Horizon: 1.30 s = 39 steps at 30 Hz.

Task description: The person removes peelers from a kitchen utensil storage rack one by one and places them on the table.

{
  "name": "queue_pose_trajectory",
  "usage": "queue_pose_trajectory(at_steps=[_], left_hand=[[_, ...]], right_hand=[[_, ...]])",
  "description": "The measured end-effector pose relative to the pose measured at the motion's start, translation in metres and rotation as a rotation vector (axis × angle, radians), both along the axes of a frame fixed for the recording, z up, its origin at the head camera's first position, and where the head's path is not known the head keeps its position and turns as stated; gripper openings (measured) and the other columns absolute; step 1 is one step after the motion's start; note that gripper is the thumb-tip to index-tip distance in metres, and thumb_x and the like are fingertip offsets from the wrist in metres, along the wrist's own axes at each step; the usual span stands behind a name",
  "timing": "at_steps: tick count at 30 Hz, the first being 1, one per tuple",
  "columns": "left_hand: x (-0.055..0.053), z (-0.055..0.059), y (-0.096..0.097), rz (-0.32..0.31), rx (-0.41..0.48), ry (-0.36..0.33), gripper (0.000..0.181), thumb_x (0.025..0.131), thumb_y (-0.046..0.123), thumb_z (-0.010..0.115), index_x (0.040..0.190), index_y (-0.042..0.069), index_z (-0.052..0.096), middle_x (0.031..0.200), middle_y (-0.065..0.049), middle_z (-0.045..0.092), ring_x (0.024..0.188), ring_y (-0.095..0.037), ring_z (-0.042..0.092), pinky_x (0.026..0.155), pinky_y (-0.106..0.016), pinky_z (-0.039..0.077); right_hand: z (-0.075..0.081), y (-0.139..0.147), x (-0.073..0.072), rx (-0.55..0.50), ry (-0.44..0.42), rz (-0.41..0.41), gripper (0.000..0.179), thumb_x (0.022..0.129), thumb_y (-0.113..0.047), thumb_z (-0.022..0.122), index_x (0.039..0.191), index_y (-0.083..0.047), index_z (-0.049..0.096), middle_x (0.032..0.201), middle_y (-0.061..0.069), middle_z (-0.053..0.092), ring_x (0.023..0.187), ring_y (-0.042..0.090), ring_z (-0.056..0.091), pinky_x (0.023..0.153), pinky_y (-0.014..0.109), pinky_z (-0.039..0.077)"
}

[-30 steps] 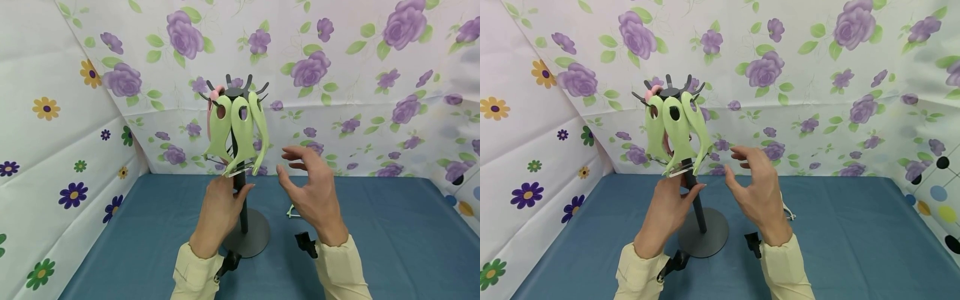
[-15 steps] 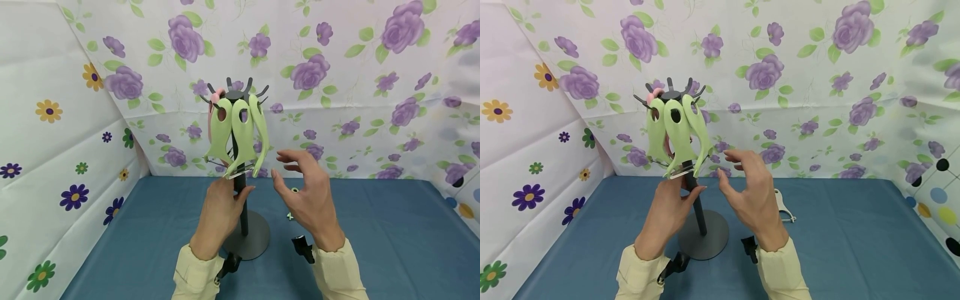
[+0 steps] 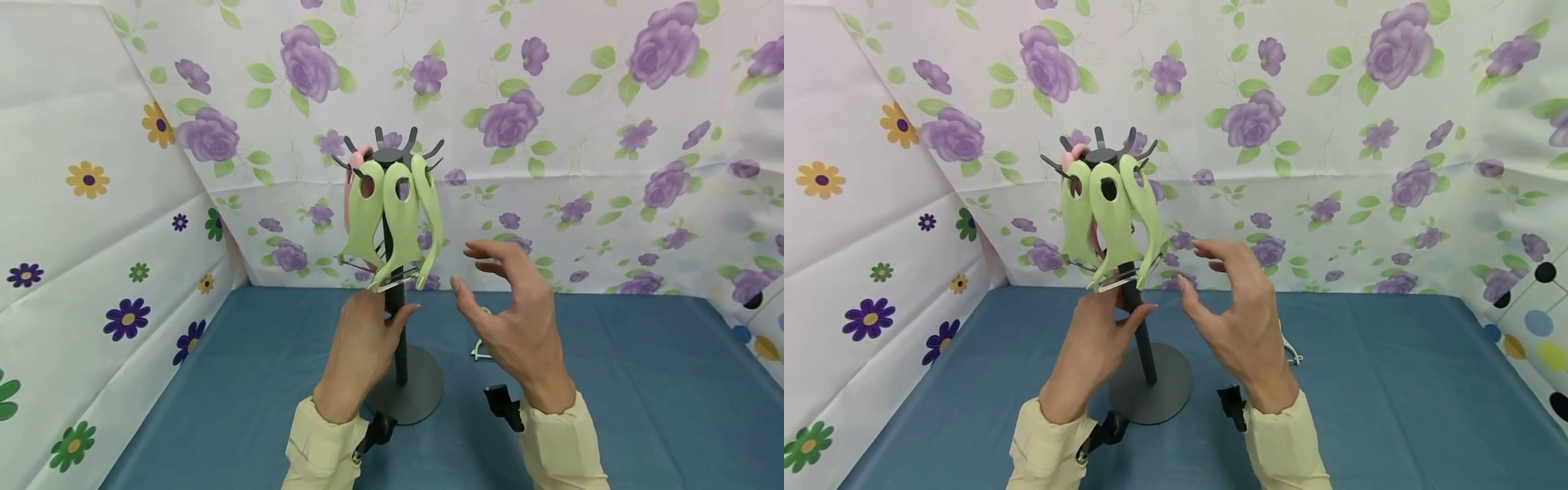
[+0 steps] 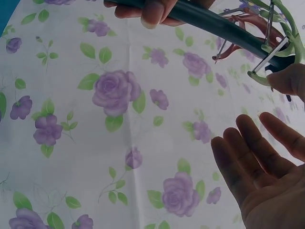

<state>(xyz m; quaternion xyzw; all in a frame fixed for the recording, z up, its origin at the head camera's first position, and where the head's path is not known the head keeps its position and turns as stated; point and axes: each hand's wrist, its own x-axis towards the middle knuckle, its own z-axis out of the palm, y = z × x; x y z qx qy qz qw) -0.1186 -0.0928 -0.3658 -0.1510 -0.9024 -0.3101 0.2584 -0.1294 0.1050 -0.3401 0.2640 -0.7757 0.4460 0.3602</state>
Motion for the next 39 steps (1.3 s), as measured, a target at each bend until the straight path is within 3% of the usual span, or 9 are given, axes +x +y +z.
queue_pose_trajectory(at_steps=[4,18,24,32,39], left_hand=[[-0.001,-0.001,0.0,-0.003,0.002,0.006,0.037,0.095,0.019,0.075,0.126,0.004,0.062,0.093,-0.01,0.07,0.078,-0.02,0.072,0.065,-0.031,0.059],[-0.002,-0.001,0.0,-0.023,0.016,-0.011,0.03,0.095,0.018,0.074,0.119,0.003,0.064,0.09,-0.011,0.07,0.072,-0.019,0.069,0.061,-0.028,0.057],[-0.001,0.0,-0.001,-0.02,0.013,-0.005,0.022,0.095,0.018,0.075,0.109,0.003,0.066,0.087,-0.01,0.069,0.067,-0.018,0.066,0.059,-0.027,0.055],[-0.001,0.0,0.0,-0.015,0.02,-0.025,0.026,0.096,0.018,0.074,0.116,0.003,0.065,0.091,-0.01,0.07,0.079,-0.021,0.071,0.066,-0.033,0.06],[-0.002,0.001,0.0,-0.012,0.025,-0.036,0.018,0.096,0.018,0.073,0.106,0.005,0.067,0.088,-0.009,0.07,0.077,-0.02,0.071,0.065,-0.032,0.059]], right_hand=[[0.005,-0.001,0.002,-0.004,0.004,0.023,0.05,0.086,-0.008,0.08,0.133,-0.01,0.064,0.126,0.006,0.067,0.119,0.019,0.065,0.104,0.031,0.054],[0.019,-0.003,0.006,0.023,0.026,0.101,0.066,0.081,-0.008,0.084,0.141,-0.009,0.057,0.139,0.009,0.059,0.131,0.02,0.056,0.11,0.031,0.05],[0.025,-0.005,0.009,0.034,0.01,0.134,0.074,0.078,-0.008,0.088,0.144,-0.01,0.055,0.144,0.007,0.056,0.135,0.019,0.052,0.112,0.032,0.048],[0.027,-0.013,0.009,0.026,-0.002,0.193,0.085,0.075,-0.007,0.09,0.149,-0.009,0.048,0.149,0.005,0.052,0.14,0.018,0.049,0.114,0.034,0.047],[0.027,-0.018,0.007,0.016,0.007,0.192,0.089,0.075,-0.007,0.091,0.151,-0.008,0.044,0.145,0.012,0.053,0.137,0.02,0.052,0.112,0.034,0.048]])
